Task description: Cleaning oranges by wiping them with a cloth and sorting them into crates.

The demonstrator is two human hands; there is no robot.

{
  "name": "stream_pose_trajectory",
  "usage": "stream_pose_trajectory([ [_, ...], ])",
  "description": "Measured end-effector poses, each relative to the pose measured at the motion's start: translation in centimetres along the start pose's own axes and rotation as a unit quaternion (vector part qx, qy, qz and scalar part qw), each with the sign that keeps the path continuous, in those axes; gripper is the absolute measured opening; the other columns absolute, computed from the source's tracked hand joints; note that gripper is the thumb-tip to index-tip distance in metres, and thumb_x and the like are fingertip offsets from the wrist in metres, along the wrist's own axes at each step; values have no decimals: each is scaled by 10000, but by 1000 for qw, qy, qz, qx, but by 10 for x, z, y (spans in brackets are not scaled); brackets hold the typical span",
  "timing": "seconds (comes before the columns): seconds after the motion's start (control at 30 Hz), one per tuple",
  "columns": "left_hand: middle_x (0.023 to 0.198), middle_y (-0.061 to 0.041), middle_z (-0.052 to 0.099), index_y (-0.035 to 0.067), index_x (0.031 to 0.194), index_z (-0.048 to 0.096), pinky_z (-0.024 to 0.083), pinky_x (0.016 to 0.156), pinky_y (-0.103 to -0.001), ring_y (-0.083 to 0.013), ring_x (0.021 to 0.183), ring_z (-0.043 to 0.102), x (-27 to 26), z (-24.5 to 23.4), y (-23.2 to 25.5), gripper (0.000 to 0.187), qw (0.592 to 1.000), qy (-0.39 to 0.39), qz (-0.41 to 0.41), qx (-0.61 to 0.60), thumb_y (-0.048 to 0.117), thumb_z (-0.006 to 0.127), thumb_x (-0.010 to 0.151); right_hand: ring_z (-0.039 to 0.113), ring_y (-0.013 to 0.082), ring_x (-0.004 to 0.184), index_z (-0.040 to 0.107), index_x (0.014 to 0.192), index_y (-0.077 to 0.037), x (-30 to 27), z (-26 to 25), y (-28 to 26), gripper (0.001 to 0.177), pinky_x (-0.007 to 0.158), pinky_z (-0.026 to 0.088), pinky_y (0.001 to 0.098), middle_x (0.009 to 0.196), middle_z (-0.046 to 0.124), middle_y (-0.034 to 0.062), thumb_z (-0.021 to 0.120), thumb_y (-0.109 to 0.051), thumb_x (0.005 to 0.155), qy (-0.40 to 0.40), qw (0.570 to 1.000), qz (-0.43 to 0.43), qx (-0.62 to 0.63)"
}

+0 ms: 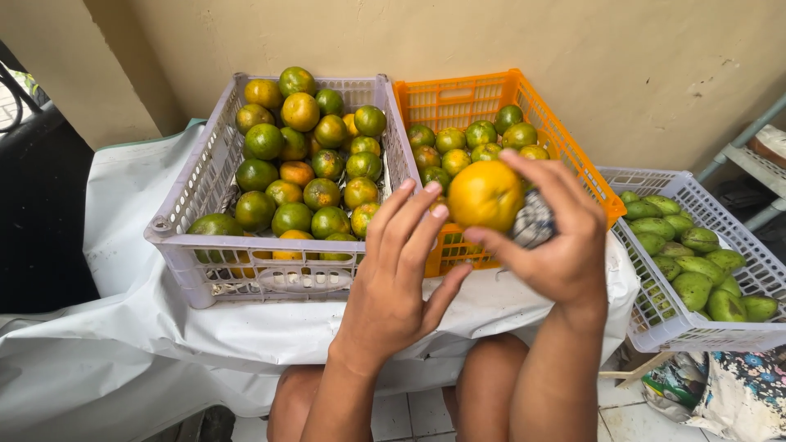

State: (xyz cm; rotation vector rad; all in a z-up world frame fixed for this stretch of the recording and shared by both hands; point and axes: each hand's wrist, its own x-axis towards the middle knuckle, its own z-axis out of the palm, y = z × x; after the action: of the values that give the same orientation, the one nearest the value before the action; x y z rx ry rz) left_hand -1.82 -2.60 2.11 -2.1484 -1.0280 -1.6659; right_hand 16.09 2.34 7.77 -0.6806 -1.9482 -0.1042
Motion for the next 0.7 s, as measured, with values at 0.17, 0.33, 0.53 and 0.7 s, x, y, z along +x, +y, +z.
stream_pose_trajectory([
  [0.17,1538,-205,429,10,1421,475,421,1237,-524,-428,1466,407,4,-4,-13,622,996,-5,-39,83,162,794,910,702,369,1111,594,1388,155,-6,-12,58,681,950,538,412,1299,682,321,873,-7,788,39,997,25,-64],
  [0.33,1517,-212,414,-16,1373,528,410,1184,-520,-425,1429,400,-1,-8,-26,562,989,-19,-71,124,126,758,880,727,359,982,669,1372,52,-5,-13,101,558,806,550,403,1193,719,283,829,-90,856,-3,982,137,-133],
  [0.53,1468,-197,467,-22,1341,543,420,1154,-501,-396,1377,453,-2,-10,-32,520,989,-27,-71,126,134,744,888,619,327,561,708,1370,-183,23,-2,127,587,601,517,430,629,683,192,774,-409,833,-210,894,337,-207],
  [0.7,1410,-196,520,-34,1275,572,462,1086,-471,-375,1293,519,-6,-9,-36,452,989,-29,-61,132,147,740,896,741,390,977,641,1414,-213,32,4,158,684,871,585,481,1164,758,184,749,-526,816,-398,803,334,-294],
])
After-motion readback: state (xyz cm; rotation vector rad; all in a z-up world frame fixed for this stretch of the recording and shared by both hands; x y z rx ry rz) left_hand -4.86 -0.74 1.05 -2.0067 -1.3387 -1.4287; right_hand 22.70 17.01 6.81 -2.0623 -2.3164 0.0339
